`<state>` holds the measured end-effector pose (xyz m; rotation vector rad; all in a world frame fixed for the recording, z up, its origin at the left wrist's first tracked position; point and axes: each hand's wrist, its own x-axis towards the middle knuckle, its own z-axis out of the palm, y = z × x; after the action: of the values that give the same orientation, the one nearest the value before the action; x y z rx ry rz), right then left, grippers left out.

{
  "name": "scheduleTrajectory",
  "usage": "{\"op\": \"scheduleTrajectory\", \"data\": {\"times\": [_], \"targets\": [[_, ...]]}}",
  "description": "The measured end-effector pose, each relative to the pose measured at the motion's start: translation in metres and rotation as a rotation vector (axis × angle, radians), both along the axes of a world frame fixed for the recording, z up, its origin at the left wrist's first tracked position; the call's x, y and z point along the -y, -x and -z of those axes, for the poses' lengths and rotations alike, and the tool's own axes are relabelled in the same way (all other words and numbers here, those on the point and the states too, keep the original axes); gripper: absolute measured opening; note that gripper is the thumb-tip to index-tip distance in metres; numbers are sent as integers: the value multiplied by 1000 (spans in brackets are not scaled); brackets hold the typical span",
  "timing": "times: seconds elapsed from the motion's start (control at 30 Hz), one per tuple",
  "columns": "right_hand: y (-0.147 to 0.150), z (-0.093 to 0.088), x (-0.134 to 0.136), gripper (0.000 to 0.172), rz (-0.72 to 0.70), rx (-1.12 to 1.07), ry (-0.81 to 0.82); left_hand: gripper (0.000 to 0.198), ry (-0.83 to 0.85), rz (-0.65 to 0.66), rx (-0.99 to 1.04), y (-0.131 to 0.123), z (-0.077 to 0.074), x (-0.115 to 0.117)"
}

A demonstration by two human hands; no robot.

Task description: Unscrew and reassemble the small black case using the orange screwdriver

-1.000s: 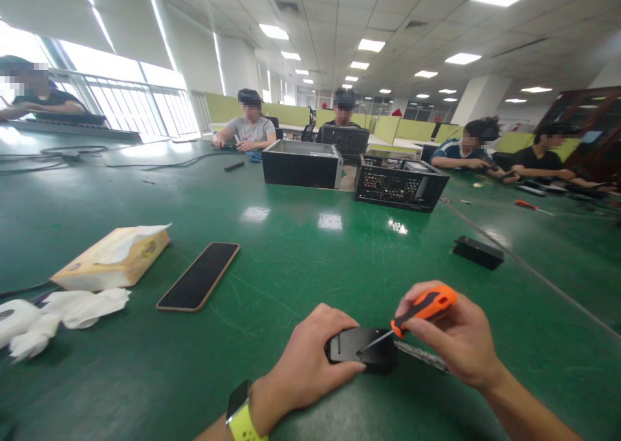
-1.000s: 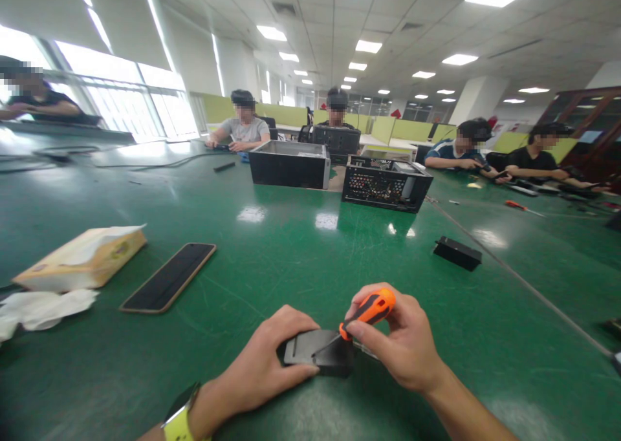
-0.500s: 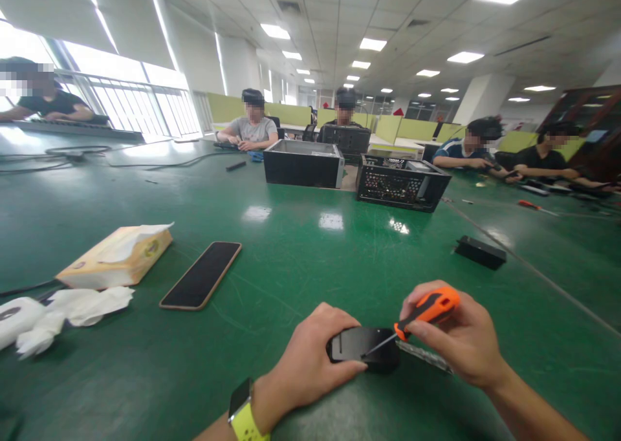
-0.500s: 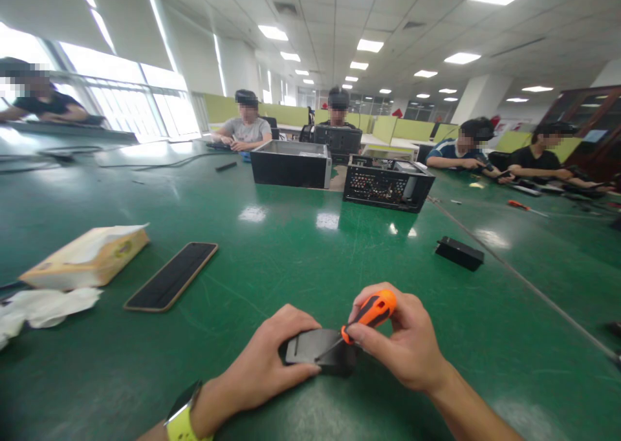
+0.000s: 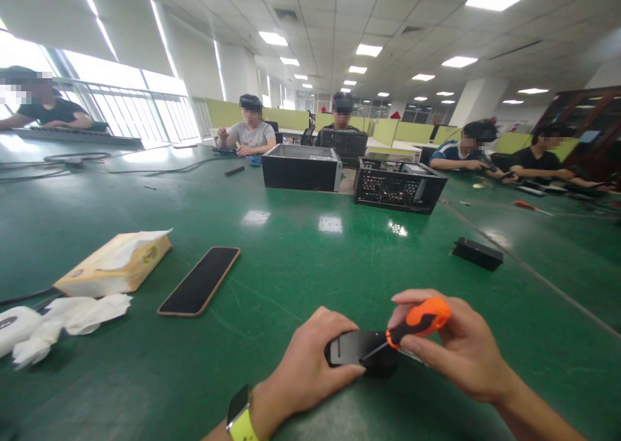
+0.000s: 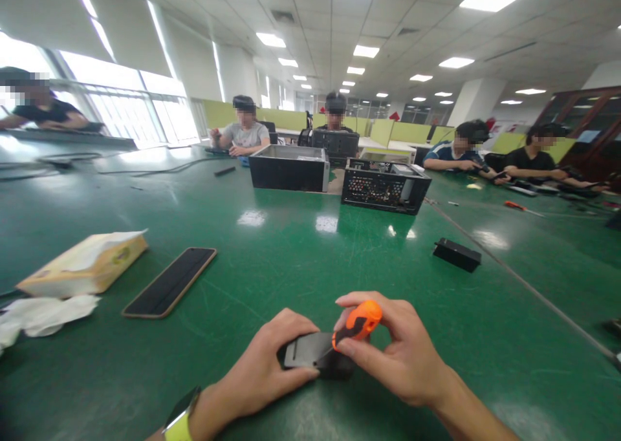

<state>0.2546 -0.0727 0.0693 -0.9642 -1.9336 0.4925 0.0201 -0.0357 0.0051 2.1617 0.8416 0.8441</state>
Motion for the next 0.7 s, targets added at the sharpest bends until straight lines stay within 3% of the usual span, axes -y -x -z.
{"op": "scheduleTrajectory", "data": {"times": [0.13,0.27,0.33,0.43,0.53,0.6,0.7], "targets": [[5,-2,6,39,-39,37,30,34,1,1,1,0,0,0],[12,-3,3,14,84,29,-65,33,-2,3,9,-1,0,-1],[14,-3,3,19,107,-19,-57,32,-2,1,10,-1,0,0],[14,0,4,13,-15,-92,109,33,-8,1,15,0,0,0],[9,5,3,20,-117,-187,310,35,-9,5,20,0,1,0],[3,7,-3,18,-1,-254,278,34,-4,4,16,0,1,0],[-14,14,-24,27,337,-368,182,33,-5,1,8,0,0,0]]}}
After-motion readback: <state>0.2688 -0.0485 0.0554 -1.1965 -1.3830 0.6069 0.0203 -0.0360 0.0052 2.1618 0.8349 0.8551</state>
